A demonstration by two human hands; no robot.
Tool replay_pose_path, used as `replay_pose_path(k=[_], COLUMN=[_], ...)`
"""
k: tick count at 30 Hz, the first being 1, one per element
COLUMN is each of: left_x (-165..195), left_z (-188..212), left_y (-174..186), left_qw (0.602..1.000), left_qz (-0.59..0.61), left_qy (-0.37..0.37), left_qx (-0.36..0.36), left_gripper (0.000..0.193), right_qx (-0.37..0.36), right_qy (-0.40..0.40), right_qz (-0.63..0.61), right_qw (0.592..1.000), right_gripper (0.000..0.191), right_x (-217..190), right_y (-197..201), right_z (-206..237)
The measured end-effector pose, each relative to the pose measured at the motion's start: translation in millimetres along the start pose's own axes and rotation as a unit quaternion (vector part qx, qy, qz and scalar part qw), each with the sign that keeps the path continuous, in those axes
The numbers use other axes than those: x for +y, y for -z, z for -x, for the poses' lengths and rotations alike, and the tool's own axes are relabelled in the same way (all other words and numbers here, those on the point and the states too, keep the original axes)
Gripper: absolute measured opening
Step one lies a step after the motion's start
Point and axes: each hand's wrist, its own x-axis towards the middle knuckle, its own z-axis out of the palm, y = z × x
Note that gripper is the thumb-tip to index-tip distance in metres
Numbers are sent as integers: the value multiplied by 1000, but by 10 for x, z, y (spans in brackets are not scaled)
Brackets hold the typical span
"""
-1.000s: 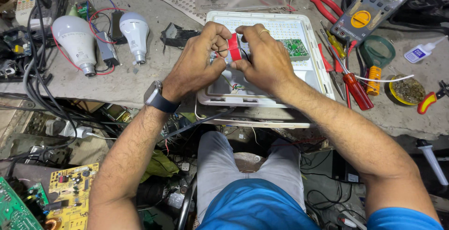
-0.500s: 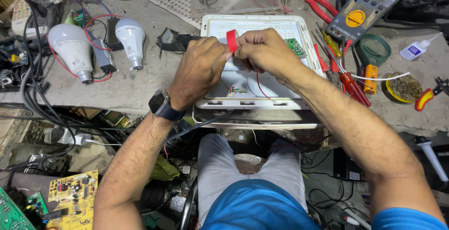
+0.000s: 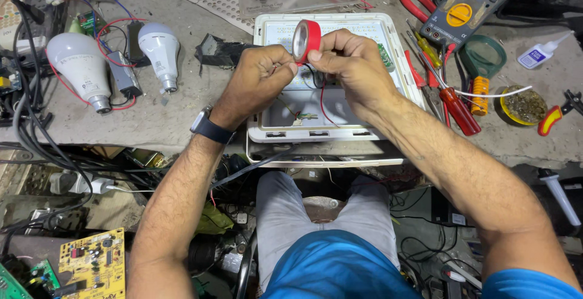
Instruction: The person holds a green circuit board and places it into a white LED panel housing. They connect wires to the board, then use a soldering iron to solder components on the board. Finally, they wrap red electrical tape around the connected wires.
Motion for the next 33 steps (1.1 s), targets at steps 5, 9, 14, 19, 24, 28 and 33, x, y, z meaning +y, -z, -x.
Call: replay_pose_path(k=[5, 9, 14, 19, 24, 28, 33], left_x=[-19, -26, -27, -21, -54, -86, -90], left_z=[-19, -3, 5, 29, 26, 29, 3], left_y=[43, 132, 161, 125, 156, 111, 68], left_qw=[1000, 999, 995, 988, 995, 993, 995], left_qz=[-25, -29, -33, -65, -34, -61, -49], left_qy=[11, -12, -72, -134, -93, -97, -93], left_qx=[7, -25, -55, -41, -31, -22, 7], left_gripper=[18, 17, 15, 15, 13, 18, 14], right_qx=[-92, -178, -59, 15, -114, -137, -192], right_qy=[74, 100, 142, 143, 73, -47, -10], right_qz=[201, 370, 550, 593, 276, -75, 177], right_qw=[972, 906, 821, 793, 952, 987, 965], right_gripper=[32, 25, 57, 38, 54, 34, 34], right_x=[21, -56, -98, -66, -95, -151, -110], right_y=[112, 119, -19, -233, -130, 80, 117], right_z=[114, 77, -64, -217, -186, -115, -98])
